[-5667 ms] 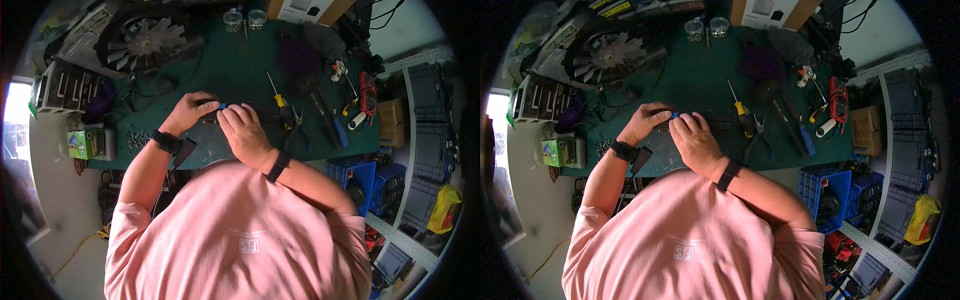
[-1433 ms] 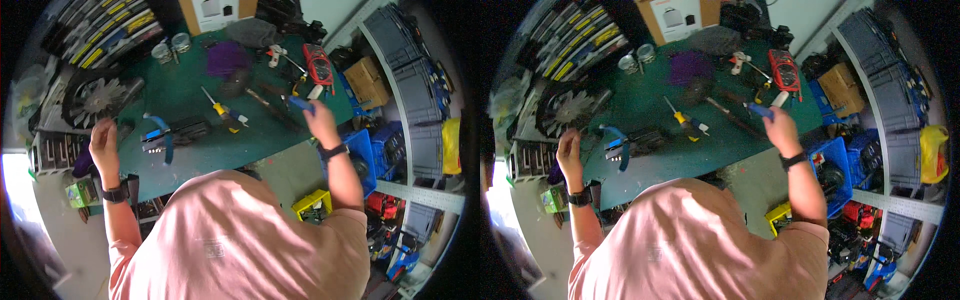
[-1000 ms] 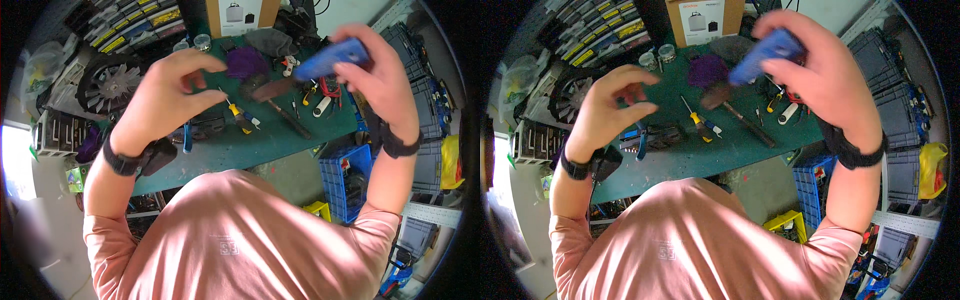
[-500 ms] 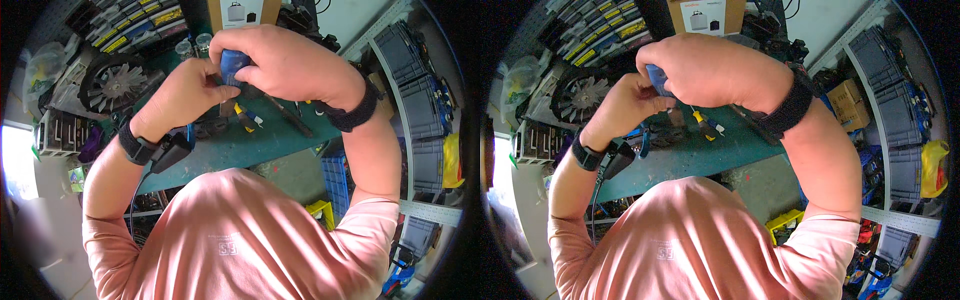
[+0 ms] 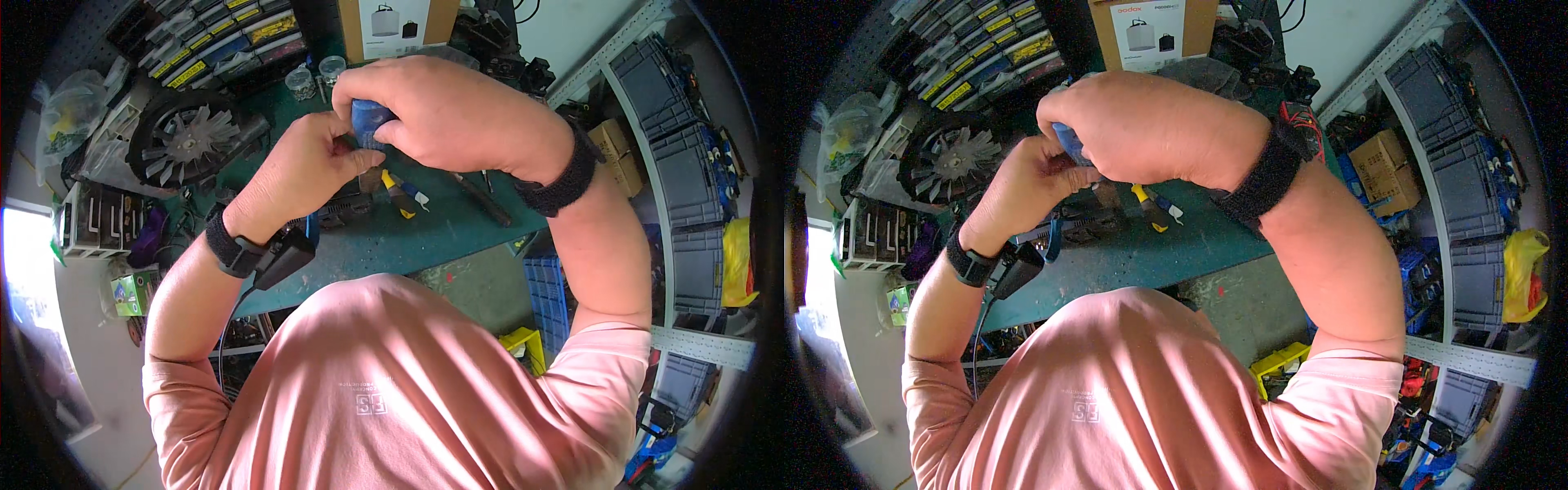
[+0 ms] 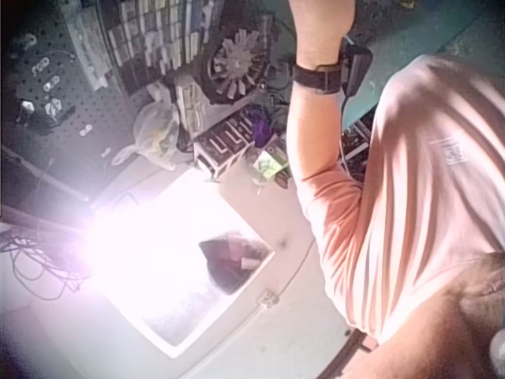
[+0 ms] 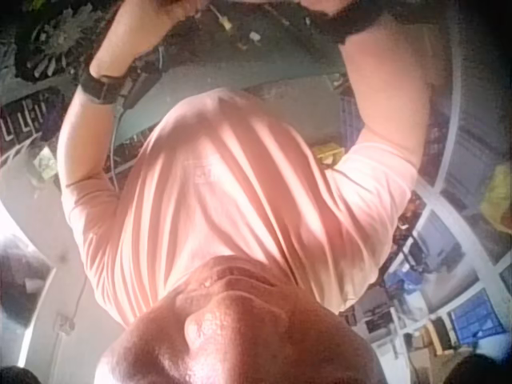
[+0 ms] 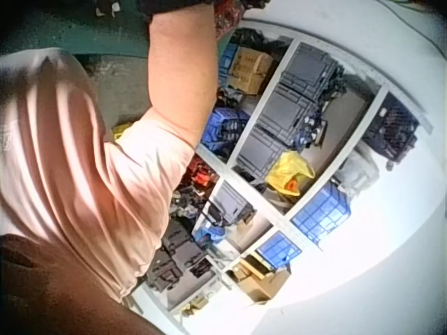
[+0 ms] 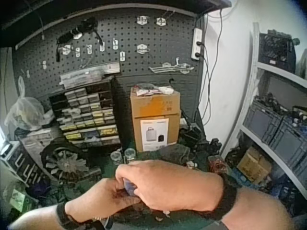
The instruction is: The person disassembles a black electronic device using pliers and a hammer to remove a stuck component. They then separate the casing to reveal a blue circuit board, which they inspect and manipulate with a screwdriver. The person handles the device's metal casing and internal components throughout the process.
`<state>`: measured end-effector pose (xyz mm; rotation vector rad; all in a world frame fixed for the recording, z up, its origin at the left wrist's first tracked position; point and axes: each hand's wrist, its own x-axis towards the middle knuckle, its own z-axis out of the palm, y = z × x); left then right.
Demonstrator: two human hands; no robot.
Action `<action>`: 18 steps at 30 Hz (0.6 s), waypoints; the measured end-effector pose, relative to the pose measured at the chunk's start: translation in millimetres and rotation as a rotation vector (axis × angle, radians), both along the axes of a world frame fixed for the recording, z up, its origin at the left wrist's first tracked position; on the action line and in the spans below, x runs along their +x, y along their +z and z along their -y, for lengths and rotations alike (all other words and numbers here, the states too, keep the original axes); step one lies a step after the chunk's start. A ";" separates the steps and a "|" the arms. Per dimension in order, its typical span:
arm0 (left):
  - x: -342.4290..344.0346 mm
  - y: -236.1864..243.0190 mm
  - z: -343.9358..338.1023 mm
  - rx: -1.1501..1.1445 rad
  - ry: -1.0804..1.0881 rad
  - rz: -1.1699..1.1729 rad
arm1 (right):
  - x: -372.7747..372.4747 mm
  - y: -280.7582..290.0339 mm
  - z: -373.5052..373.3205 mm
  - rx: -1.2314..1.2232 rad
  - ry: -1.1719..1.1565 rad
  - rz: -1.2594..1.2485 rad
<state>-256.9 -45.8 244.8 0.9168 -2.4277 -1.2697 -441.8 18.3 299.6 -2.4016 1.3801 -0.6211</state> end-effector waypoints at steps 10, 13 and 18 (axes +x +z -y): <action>1.8 -7.0 -0.3 -0.031 0.009 -0.141 | 2.6 -0.7 2.0 -0.013 0.012 0.000; 2.3 -7.6 0.7 -0.072 0.007 -0.114 | 1.9 -1.4 0.4 -0.048 0.020 0.002; 1.9 -8.0 0.9 -0.063 0.003 -0.123 | 1.5 -2.4 0.1 -0.074 0.034 -0.003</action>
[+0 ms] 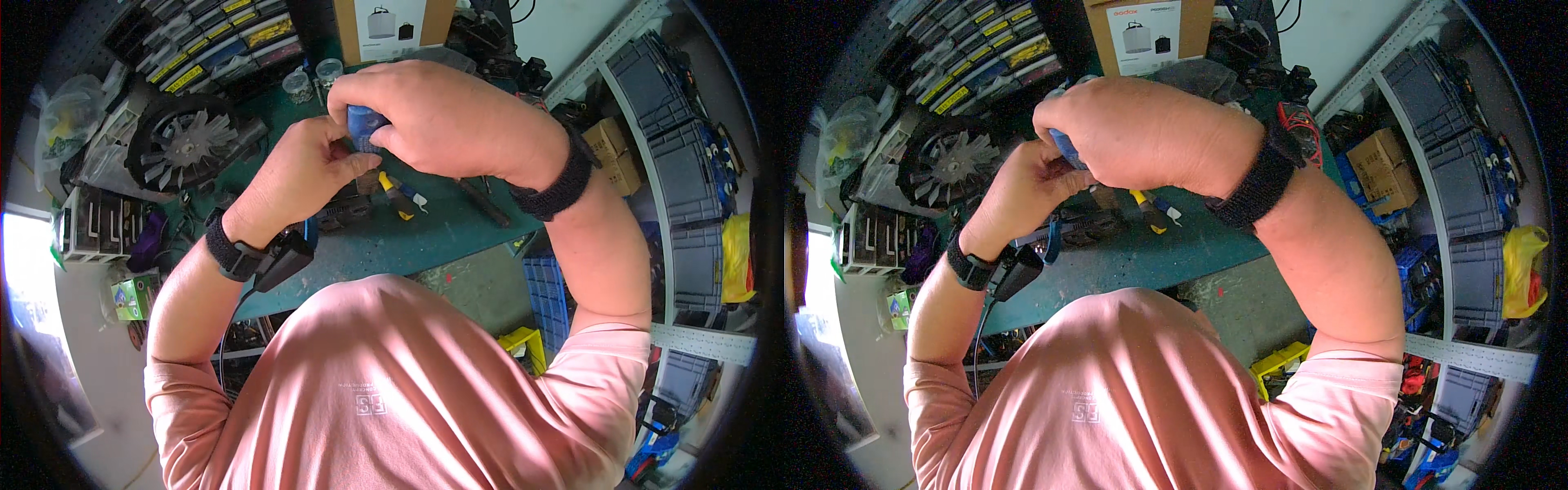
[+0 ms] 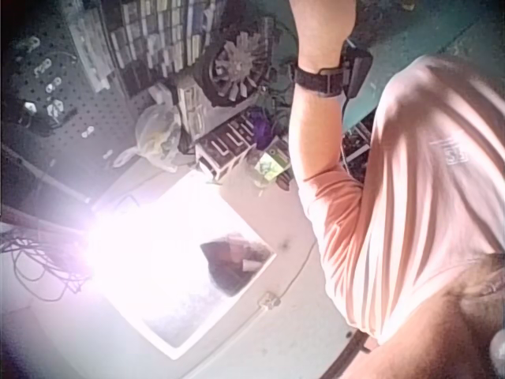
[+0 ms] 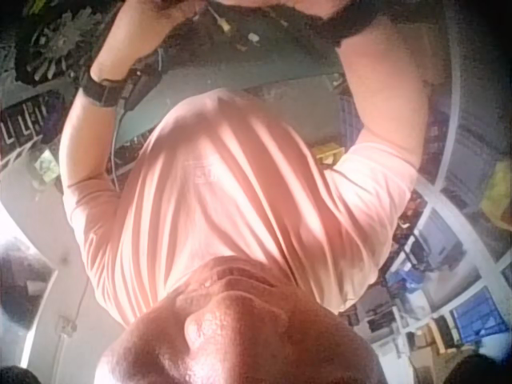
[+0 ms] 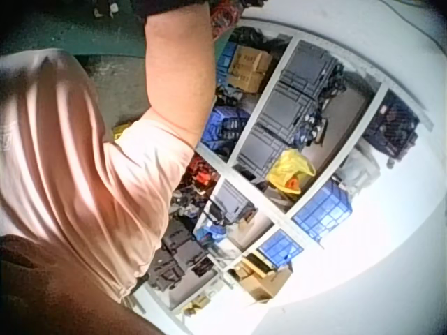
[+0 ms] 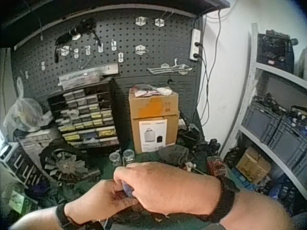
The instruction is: The person disassembles a black electronic device using pliers and a hammer to remove a stuck component. They then separate the casing to reveal a blue circuit board, which they inspect and manipulate with a screwdriver. The person handles the device's metal casing and internal components throughout the process.
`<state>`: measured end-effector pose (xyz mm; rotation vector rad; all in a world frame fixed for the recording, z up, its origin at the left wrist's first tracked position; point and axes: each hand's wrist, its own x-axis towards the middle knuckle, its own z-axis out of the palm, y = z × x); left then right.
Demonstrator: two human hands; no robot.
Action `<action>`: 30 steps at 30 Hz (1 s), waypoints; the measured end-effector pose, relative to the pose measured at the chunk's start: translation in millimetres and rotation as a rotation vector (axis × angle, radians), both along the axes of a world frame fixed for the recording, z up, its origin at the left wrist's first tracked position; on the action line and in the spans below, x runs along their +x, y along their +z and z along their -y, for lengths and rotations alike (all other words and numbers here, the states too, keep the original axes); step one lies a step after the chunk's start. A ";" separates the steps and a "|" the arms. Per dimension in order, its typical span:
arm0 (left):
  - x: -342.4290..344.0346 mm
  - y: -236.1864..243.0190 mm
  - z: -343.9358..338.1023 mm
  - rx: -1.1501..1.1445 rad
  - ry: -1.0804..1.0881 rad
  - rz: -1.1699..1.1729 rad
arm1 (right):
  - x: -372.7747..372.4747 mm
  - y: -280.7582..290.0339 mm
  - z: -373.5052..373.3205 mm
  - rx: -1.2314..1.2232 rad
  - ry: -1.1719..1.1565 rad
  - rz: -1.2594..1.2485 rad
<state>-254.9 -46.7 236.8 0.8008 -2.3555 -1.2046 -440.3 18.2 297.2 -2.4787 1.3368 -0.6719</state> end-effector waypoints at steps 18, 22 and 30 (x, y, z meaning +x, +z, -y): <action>-10.9 1.9 -6.9 0.128 -0.019 -0.215 | 13.5 -1.1 -1.8 -0.008 0.003 -0.026; -17.9 -24.4 -12.6 0.386 0.119 -0.459 | 19.9 -6.0 5.8 -0.037 -0.011 -0.061; -17.4 -29.9 -13.0 0.444 0.277 -0.337 | -20.5 -35.2 -30.7 -0.150 -0.338 0.472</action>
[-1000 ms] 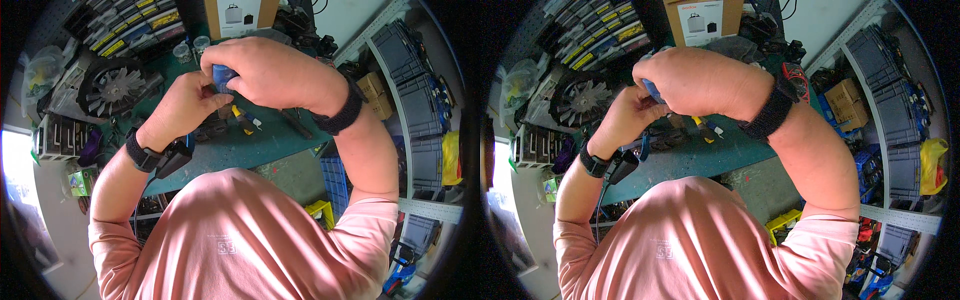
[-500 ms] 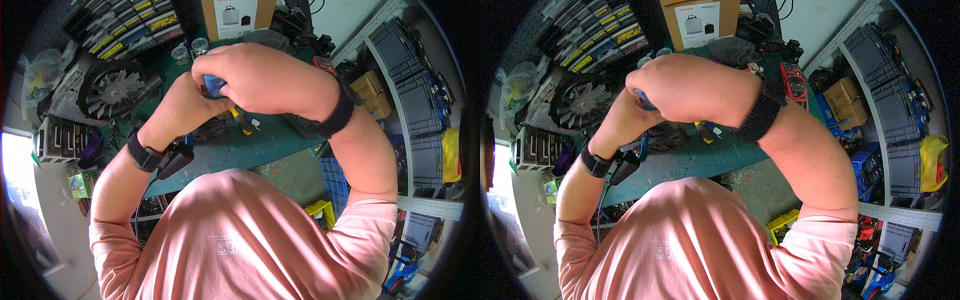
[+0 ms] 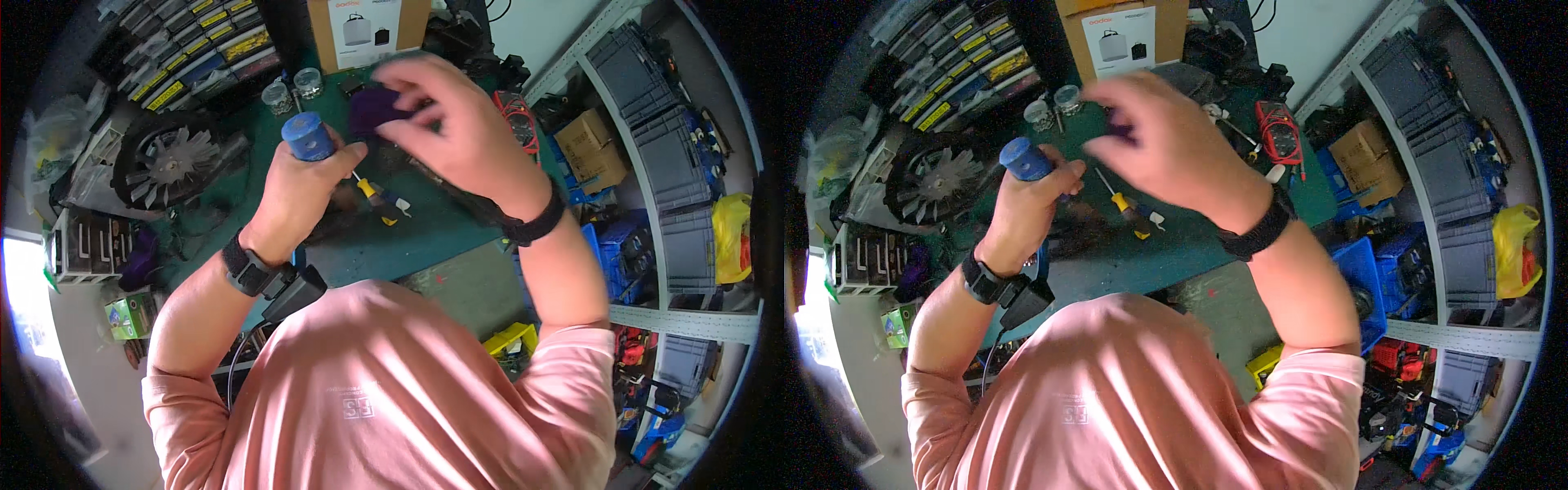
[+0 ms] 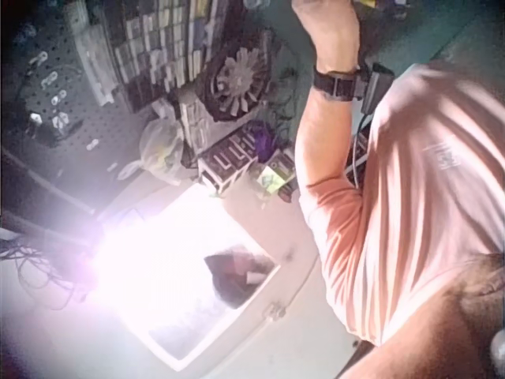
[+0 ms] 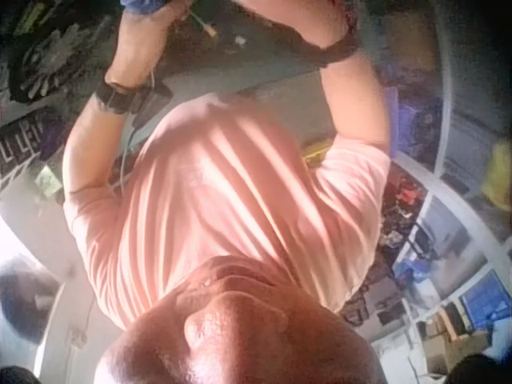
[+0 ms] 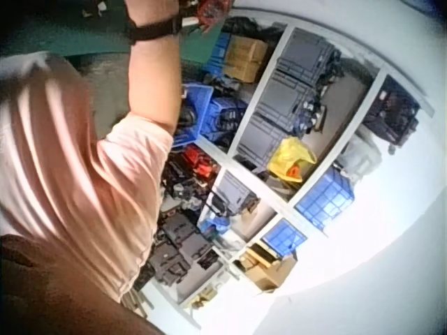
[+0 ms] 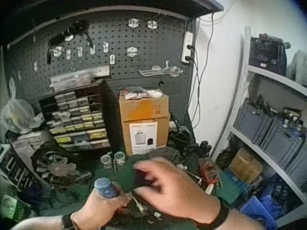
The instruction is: The person disassembles a black electronic device using pliers and a hammer to remove a stuck component. They then separate the casing to reveal a blue circuit board, which they inspect and manipulate with a screwdriver. The person handles the device's metal casing and internal components throughout the process.
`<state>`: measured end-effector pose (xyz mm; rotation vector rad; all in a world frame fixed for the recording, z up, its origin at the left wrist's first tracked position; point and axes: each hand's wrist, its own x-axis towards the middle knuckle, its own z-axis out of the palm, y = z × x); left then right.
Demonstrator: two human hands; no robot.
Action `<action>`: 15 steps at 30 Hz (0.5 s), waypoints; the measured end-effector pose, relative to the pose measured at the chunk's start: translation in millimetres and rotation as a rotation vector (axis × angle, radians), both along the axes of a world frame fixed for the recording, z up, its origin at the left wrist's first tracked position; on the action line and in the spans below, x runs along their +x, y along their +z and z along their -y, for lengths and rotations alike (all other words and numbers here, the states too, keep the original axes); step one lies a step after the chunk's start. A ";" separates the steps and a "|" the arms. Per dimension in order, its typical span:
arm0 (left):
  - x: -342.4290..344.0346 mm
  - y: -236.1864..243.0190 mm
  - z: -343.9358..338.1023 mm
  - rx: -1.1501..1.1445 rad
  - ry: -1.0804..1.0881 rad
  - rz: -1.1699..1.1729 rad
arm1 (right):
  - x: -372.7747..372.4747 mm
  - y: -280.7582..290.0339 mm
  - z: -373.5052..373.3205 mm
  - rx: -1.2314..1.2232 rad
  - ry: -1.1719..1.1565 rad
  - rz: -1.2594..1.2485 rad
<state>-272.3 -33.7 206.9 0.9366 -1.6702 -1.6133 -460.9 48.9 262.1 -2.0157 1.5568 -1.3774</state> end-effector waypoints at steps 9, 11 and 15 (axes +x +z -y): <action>-5.2 2.1 -7.9 -0.090 0.033 -0.019 | -68.7 -265.0 -57.3 0.403 -0.609 -0.587; -11.2 1.3 -7.5 -0.095 -0.003 -0.075 | -66.1 -278.4 -59.3 0.361 -0.687 -0.626; -21.5 1.5 -10.2 -0.132 -0.008 -0.039 | -67.3 -281.8 -63.1 0.288 -0.826 -0.580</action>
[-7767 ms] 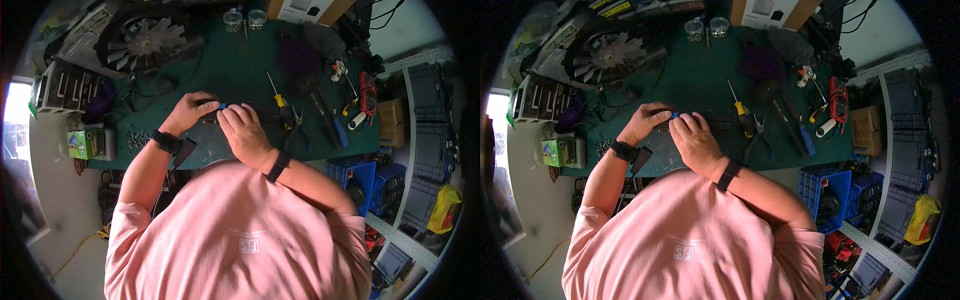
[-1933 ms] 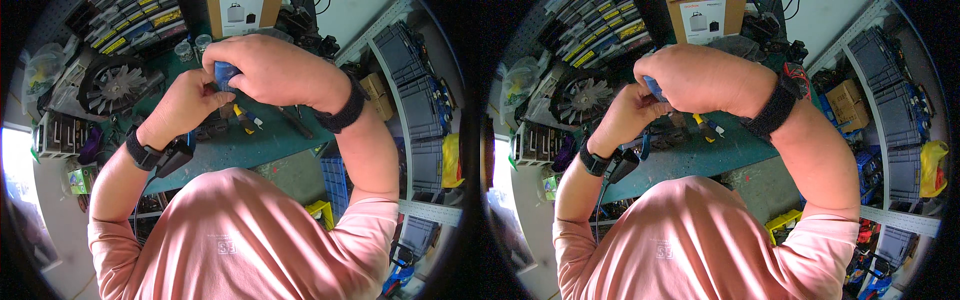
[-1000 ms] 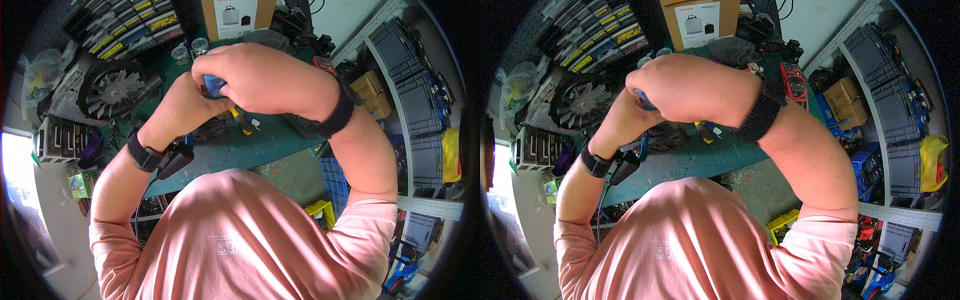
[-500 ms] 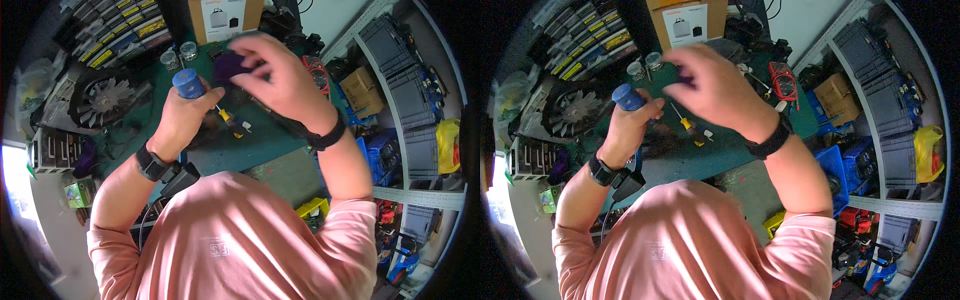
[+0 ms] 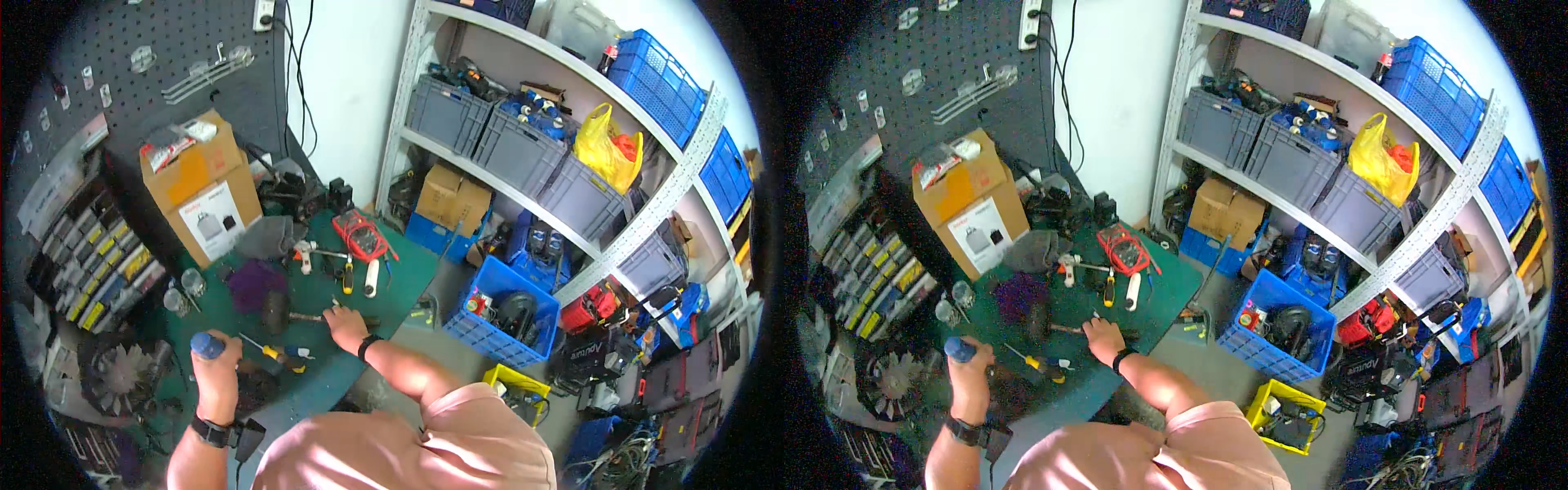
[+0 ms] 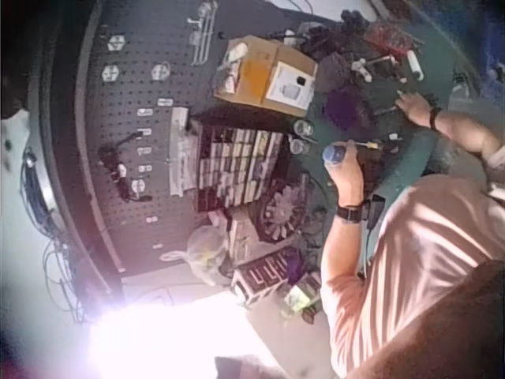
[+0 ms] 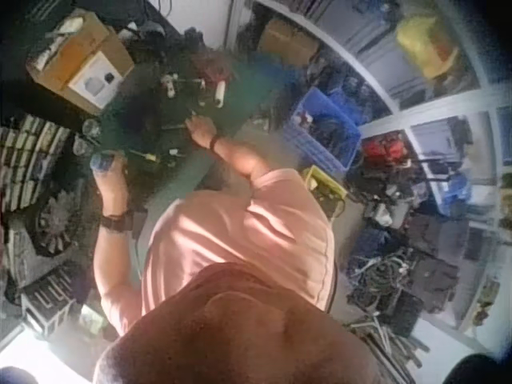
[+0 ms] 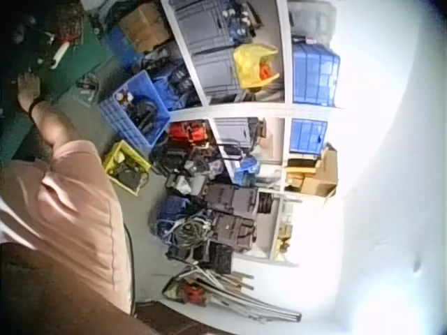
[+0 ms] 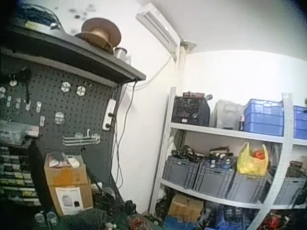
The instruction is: The person disassembles a black electronic device using pliers and a hammer to remove a stuck component. They then separate the casing to reveal a blue circuit board, which they inspect and manipulate with a screwdriver. The person handles the device's metal casing and internal components throughout the process.
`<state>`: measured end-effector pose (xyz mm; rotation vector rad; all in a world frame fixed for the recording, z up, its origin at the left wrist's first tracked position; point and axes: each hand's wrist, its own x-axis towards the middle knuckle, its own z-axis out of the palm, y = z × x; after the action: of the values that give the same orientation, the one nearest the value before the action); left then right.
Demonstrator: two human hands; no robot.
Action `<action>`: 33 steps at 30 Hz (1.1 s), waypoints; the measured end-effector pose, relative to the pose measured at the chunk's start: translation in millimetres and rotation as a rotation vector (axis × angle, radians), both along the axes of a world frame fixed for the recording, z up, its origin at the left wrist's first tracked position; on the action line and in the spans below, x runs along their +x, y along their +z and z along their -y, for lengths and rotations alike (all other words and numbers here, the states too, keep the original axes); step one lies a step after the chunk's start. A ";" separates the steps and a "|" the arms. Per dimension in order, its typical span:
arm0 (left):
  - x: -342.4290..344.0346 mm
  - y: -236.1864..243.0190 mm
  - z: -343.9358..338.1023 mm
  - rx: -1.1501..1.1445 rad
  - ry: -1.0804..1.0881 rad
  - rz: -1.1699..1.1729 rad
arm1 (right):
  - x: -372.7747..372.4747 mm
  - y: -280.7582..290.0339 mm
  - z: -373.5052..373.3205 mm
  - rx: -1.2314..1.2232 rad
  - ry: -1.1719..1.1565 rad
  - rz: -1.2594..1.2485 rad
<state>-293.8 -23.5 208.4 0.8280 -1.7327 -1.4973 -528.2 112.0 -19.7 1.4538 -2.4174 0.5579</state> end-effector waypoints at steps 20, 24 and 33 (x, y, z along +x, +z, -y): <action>10.2 10.0 3.9 -0.032 0.003 0.095 | 46.7 369.6 -64.9 -0.159 0.292 0.703; 5.1 7.5 6.2 -0.003 -0.007 0.066 | 71.9 394.7 -51.7 -0.069 0.411 0.540; 7.0 3.5 7.1 -0.046 -0.009 0.091 | 79.5 400.1 -49.1 -0.083 0.419 0.499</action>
<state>-286.8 -30.6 211.9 0.8777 -1.8326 -1.4404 -448.7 161.1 380.3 1.9895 -2.3820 1.2279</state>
